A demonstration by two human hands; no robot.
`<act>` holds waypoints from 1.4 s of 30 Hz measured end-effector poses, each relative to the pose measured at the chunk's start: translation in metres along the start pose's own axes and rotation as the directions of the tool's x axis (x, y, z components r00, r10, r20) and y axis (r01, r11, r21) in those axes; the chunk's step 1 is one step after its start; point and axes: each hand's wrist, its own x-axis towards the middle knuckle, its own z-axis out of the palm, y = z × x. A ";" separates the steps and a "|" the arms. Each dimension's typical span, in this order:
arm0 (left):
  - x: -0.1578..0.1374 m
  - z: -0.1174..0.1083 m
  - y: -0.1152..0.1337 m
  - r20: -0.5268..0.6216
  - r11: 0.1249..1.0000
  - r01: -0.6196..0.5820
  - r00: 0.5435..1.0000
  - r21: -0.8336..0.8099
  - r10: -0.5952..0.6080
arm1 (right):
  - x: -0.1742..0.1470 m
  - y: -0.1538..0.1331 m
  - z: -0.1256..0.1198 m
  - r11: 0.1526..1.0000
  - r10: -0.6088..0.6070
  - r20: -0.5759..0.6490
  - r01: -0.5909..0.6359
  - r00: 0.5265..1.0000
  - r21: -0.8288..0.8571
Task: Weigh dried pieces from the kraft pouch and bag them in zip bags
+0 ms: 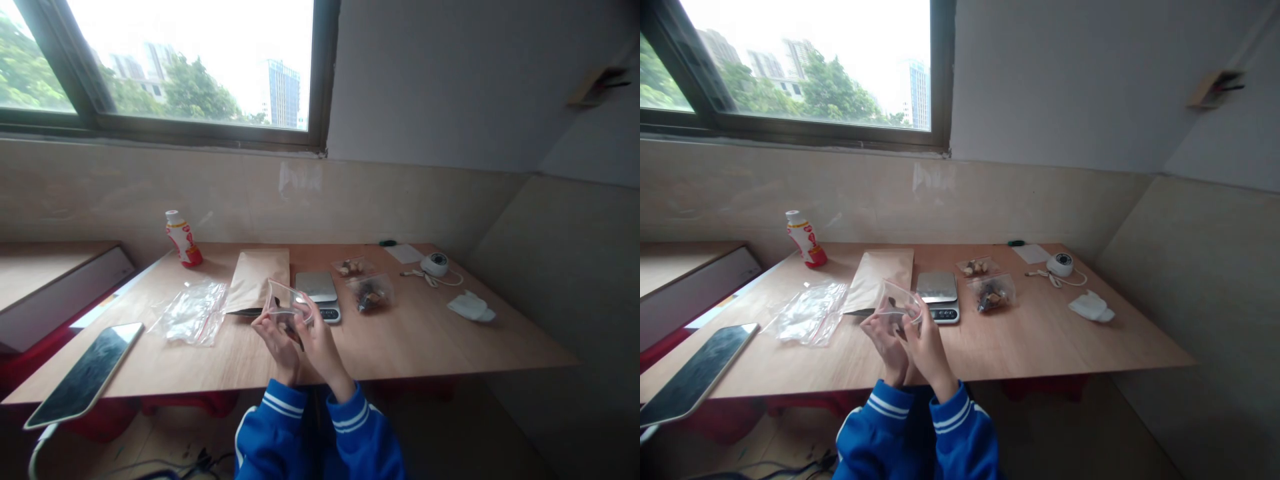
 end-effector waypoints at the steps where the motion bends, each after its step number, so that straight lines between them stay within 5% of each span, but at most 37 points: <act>1: -0.005 0.001 0.005 -0.002 1.000 -0.010 1.000 0.001 0.010 | -0.001 -0.004 -0.003 1.000 0.007 -0.022 -0.007 1.000 0.018; 5: -0.013 0.002 0.022 0.080 0.998 -0.037 0.996 0.059 0.032 | -0.007 -0.018 -0.022 0.999 0.032 -0.111 -0.028 0.993 0.031; 14: -0.001 -0.012 0.022 0.285 0.976 0.218 0.935 0.006 -0.210 | -0.020 -0.028 -0.060 0.998 0.057 -0.149 -0.050 0.987 0.048; 20: 0.001 -0.007 0.025 0.349 0.978 0.201 0.914 0.056 -0.208 | -0.012 0.018 -0.071 0.997 0.075 -0.294 -0.069 0.953 0.031; 27: 0.016 -0.007 -0.015 0.360 0.965 0.254 0.897 0.058 -0.258 | 0.010 0.074 -0.073 0.986 0.155 -0.364 -0.122 0.919 0.111; 42: 0.022 -0.015 -0.031 0.340 0.950 0.300 0.887 0.090 -0.313 | 0.010 0.086 -0.082 0.994 0.112 -0.349 -0.104 0.930 0.040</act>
